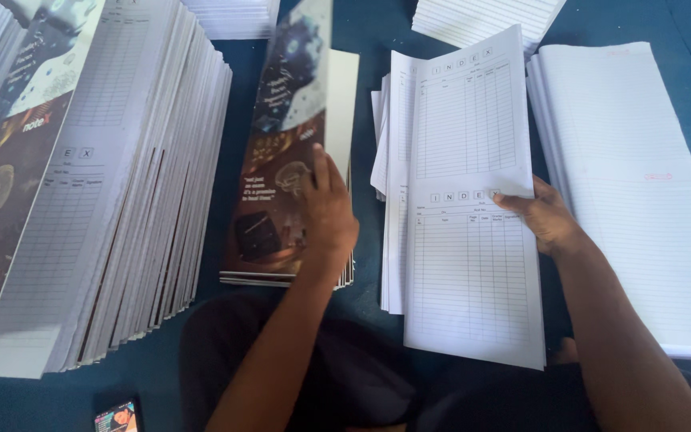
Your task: The person inserts a stack of blank pages into a printed notebook cover, aligns the edges, and places the assembled notebook onto a growing stack. This process is repeated multiple times with identical materials.
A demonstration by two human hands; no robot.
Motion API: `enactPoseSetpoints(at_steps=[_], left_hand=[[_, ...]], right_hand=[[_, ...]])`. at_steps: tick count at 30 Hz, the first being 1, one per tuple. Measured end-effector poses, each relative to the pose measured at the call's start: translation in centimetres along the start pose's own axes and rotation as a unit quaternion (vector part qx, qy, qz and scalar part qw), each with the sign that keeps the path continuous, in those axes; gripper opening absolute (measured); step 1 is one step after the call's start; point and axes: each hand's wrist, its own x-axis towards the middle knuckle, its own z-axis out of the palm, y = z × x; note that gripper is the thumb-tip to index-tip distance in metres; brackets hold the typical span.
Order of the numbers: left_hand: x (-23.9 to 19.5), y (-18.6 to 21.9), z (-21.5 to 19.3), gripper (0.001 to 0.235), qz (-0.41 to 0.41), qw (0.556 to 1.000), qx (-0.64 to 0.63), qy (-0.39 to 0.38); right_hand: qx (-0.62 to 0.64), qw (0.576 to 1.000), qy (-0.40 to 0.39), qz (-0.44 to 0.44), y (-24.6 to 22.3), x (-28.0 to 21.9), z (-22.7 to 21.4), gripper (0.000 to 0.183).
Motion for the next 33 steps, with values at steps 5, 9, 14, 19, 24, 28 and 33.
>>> enactPoseSetpoints(at_steps=[5, 9, 14, 19, 24, 28, 33], left_hand=[[0.2, -0.7, -3.1, 0.089, -0.023, 0.995, -0.082, 0.057], [0.2, -0.1, -4.9, 0.089, -0.027, 0.991, -0.094, 0.095], [-0.6, 2.2, -6.8, 0.094, -0.038, 0.990, -0.123, 0.054], [-1.9, 5.4, -5.4, 0.091, 0.025, 0.982, -0.178, 0.054], [-2.5, 8.4, -1.2, 0.079, 0.101, 0.964, -0.223, 0.100], [-3.1, 10.3, 0.9, 0.076, 0.118, 0.959, -0.241, 0.088], [-3.4, 11.6, 1.0, 0.078, 0.125, 0.962, -0.227, 0.088]], right_hand=[[-0.026, 1.000, 0.007, 0.000, -0.2, 0.1, 0.1, 0.057], [-0.033, 0.999, 0.006, -0.013, -0.1, 0.4, 0.0, 0.060], [0.005, 0.999, 0.004, -0.041, -0.6, 0.4, -1.0, 0.062], [0.016, 0.998, 0.017, -0.056, -2.2, -0.7, -2.7, 0.071], [-0.047, 0.994, 0.054, -0.089, -3.5, -2.0, -5.7, 0.079], [-0.024, 0.991, 0.054, -0.117, -3.9, -2.6, -7.7, 0.083], [0.013, 0.991, 0.082, -0.104, -3.8, -2.8, -9.3, 0.077]])
